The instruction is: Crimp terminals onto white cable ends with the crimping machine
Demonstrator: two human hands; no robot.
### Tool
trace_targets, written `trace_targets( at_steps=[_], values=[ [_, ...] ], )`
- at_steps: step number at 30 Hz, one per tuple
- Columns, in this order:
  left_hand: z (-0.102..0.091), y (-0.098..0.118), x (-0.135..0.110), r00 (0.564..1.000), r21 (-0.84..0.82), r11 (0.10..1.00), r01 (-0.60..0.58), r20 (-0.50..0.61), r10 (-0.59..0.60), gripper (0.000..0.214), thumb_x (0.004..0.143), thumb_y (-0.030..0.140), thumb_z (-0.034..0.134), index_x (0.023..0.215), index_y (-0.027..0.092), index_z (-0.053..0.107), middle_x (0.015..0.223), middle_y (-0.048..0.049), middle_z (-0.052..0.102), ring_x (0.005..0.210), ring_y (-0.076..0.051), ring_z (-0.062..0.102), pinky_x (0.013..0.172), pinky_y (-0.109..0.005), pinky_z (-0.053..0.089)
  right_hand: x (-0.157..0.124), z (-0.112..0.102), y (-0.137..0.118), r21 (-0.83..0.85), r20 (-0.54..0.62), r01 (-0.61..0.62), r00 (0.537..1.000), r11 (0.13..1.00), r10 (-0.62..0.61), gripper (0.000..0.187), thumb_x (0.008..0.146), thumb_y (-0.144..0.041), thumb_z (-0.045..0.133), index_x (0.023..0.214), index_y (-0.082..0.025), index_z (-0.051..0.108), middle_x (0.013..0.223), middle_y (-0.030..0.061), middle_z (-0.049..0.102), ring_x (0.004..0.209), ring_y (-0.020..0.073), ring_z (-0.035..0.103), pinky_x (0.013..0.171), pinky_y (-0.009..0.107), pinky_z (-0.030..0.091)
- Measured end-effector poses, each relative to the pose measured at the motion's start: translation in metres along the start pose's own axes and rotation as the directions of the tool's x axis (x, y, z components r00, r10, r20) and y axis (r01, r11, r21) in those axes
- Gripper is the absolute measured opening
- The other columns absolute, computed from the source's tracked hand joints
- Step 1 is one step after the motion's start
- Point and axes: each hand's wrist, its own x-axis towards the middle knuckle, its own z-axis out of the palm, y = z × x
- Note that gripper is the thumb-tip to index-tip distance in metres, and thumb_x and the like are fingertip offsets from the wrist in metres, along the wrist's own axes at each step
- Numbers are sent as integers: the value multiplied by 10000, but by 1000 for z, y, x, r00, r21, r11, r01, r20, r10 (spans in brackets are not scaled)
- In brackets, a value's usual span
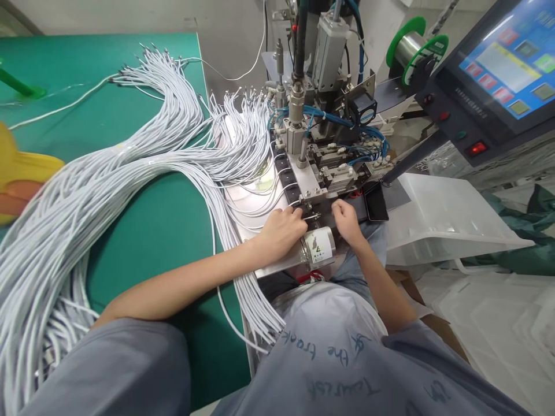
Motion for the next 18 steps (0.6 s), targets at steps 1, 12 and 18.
trace_targets(
  at_steps=[1,12,18],
  values=[
    [0,0,0,1000,-2,1000,-3,2,3,177,763,-10,491,709,102,617,782,-113,597,754,-233,613,477,-268,331,-5,-3,-4,-3,-54,14,998,1000,-14,257,826,-308,397,590,-209,379,549,-49,343,530,104,323,531,255,269],
    [2,-28,6,970,-129,961,244,12,-244,180,787,48,461,852,93,623,768,-122,619,684,-215,620,535,-279,389,-73,39,-38,-156,-42,300,950,941,-310,225,840,-259,434,630,-210,499,487,-32,417,440,119,370,484,271,291],
    [-4,-116,10,822,-174,835,522,-158,-547,348,831,255,476,1149,139,554,1223,-161,502,1110,-275,463,868,-378,382,-74,52,-23,-245,-96,356,917,902,-388,215,822,-239,445,614,-225,498,453,-41,358,399,129,320,448,278,260]
  ],
)
